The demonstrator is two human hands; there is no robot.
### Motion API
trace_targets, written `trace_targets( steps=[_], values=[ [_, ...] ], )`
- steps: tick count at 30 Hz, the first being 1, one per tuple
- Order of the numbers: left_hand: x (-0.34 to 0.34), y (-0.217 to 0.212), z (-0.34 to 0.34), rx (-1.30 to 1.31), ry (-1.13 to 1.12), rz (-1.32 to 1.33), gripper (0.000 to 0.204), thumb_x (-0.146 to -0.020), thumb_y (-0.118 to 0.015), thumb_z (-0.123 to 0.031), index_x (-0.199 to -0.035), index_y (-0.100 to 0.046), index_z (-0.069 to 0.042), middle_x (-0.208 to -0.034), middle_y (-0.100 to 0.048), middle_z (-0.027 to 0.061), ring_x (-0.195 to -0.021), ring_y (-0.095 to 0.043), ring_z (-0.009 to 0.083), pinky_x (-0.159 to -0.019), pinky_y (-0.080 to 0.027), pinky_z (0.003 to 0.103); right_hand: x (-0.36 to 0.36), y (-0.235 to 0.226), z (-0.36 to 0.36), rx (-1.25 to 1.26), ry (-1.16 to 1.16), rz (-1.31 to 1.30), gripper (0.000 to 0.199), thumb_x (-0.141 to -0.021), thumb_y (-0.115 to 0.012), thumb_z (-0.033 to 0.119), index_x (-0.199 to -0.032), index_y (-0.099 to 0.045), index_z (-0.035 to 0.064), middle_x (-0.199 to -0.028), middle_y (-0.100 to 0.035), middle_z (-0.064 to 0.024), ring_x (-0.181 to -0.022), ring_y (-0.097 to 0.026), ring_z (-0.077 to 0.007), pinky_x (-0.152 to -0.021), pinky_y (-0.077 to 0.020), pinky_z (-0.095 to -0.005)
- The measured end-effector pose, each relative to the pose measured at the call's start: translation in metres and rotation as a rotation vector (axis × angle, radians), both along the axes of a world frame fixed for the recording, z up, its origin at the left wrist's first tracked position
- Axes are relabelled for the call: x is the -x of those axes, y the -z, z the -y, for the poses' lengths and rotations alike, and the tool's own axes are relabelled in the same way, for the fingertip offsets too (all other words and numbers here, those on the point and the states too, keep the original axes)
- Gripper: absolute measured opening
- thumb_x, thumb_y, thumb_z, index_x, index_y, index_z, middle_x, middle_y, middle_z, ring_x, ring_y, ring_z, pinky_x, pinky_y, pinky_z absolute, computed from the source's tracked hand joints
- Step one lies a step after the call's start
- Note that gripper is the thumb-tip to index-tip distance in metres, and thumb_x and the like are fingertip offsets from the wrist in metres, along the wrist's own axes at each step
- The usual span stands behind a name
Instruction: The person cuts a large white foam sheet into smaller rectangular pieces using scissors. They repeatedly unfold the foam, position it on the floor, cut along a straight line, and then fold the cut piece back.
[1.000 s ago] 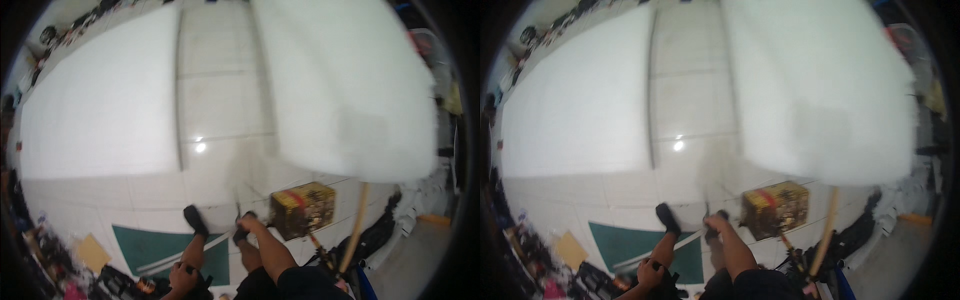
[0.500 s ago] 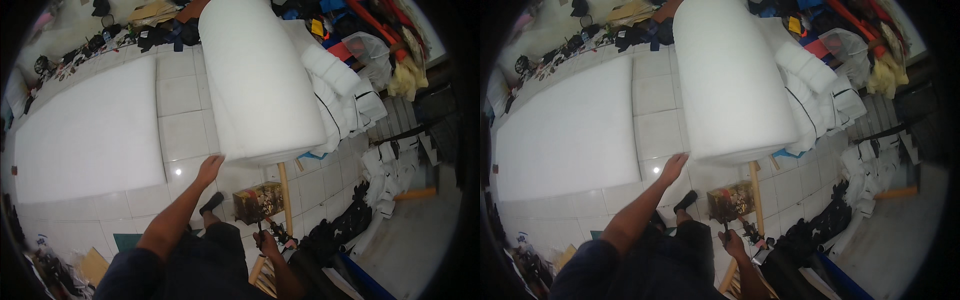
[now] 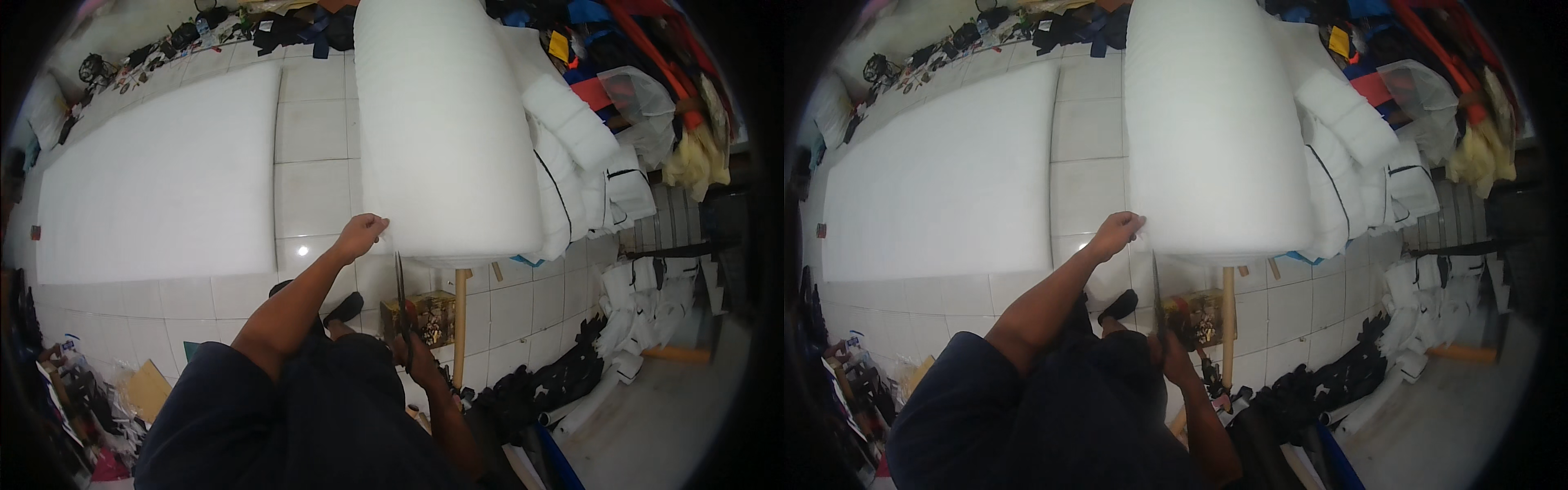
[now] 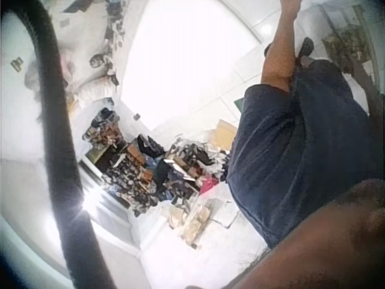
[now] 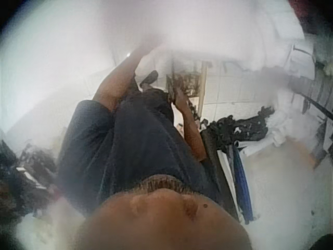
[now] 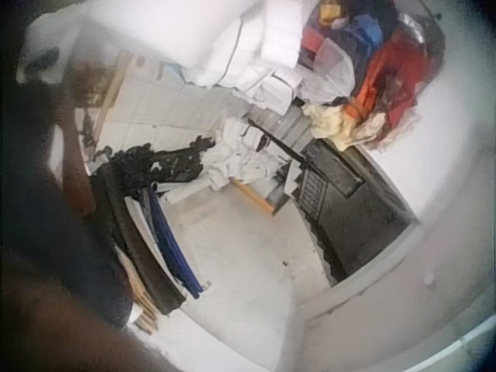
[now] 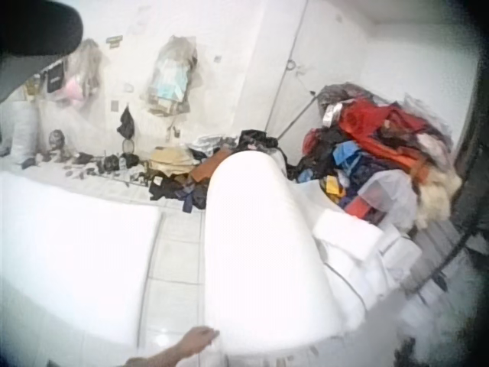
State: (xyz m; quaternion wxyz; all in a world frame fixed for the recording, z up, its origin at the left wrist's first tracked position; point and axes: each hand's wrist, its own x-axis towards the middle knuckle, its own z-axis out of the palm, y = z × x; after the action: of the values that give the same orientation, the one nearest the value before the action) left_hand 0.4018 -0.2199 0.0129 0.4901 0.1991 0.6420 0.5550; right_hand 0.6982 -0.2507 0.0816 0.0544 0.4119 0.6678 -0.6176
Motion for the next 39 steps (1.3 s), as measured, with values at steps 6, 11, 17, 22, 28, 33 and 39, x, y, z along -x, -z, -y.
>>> trace_targets(
  steps=[6,11,17,22,28,33,39],
  values=[
    [0.005,-0.002,0.012,-0.009,0.051,-0.081,0.039,-0.093,-0.056,-0.038,-0.088,-0.061,0.0,-0.077,-0.057,0.0045,-0.072,-0.052,0.0133,-0.067,-0.044,0.029,0.044,0.014,0.0,0.028,0.019,0.085,0.03,-0.101,-0.042,0.033,-0.108,-0.051,0.0051,-0.076,-0.05,-0.0017,-0.067,-0.051,-0.013,-0.061,-0.0423,-0.0296],
    [0.007,0.003,0.016,0.012,0.053,0.047,0.039,-0.095,-0.054,-0.037,-0.088,-0.061,0.0,-0.079,-0.059,0.0067,-0.074,-0.052,0.015,-0.07,-0.044,0.031,0.089,0.007,-0.013,-0.062,0.067,0.105,0.038,-0.1,-0.043,0.033,-0.12,-0.051,0.0015,-0.076,-0.052,-0.0057,-0.066,-0.052,-0.0165,-0.061,-0.0424,-0.0307],
    [0.008,0.011,0.016,0.0,0.078,0.091,0.038,-0.095,-0.053,-0.036,-0.089,-0.06,0.001,-0.079,-0.06,0.0078,-0.074,-0.053,0.0163,-0.07,-0.044,0.033,0.098,0.027,-0.026,-0.372,-0.065,0.073,0.036,-0.098,-0.05,0.031,-0.112,-0.049,-0.0017,-0.073,-0.057,-0.0145,-0.066,-0.058,-0.0266,-0.066,-0.0465,-0.0372],
    [0.013,0.016,0.02,-0.065,0.106,0.029,0.039,-0.094,-0.054,-0.035,-0.087,-0.061,0.002,-0.077,-0.06,0.0077,-0.074,-0.054,0.017,-0.071,-0.045,0.033,0.117,0.004,-0.014,-0.248,0.063,0.276,0.037,-0.098,-0.049,0.035,-0.112,-0.052,0.0007,-0.076,-0.061,-0.0146,-0.072,-0.062,-0.0282,-0.07,-0.047,-0.0395],
    [0.022,0.015,0.024,-0.121,0.2,0.053,0.04,-0.094,-0.054,-0.035,-0.089,-0.063,0.004,-0.079,-0.062,0.0115,-0.074,-0.055,0.019,-0.072,-0.045,0.034,0.132,0.02,-0.038,-0.219,0.131,0.239,0.047,-0.096,-0.048,0.046,-0.102,-0.057,0.0004,-0.077,-0.062,-0.0159,-0.076,-0.061,-0.0298,-0.072,-0.0464,-0.0413],
    [0.044,0.006,0.035,-0.093,0.312,0.005,0.04,-0.093,-0.053,-0.035,-0.089,-0.063,0.004,-0.082,-0.063,0.015,-0.077,-0.057,0.0229,-0.075,-0.045,0.037,0.184,0.015,-0.072,-0.306,0.169,0.281,0.048,-0.092,-0.055,0.051,-0.079,-0.054,0.0048,-0.064,-0.05,-0.0045,-0.056,-0.048,-0.0169,-0.056,-0.0395,-0.0307],
    [0.058,-0.001,0.052,-0.099,0.301,-0.036,0.038,-0.093,-0.053,-0.034,-0.088,-0.061,0.003,-0.08,-0.06,0.015,-0.077,-0.055,0.0221,-0.074,-0.043,0.037,0.245,-0.014,-0.084,-0.199,0.267,0.313,0.052,-0.088,-0.058,0.057,-0.066,-0.045,0.0112,-0.055,-0.044,0.0017,-0.046,-0.043,-0.0101,-0.044,-0.0342,-0.0264]
  ],
)
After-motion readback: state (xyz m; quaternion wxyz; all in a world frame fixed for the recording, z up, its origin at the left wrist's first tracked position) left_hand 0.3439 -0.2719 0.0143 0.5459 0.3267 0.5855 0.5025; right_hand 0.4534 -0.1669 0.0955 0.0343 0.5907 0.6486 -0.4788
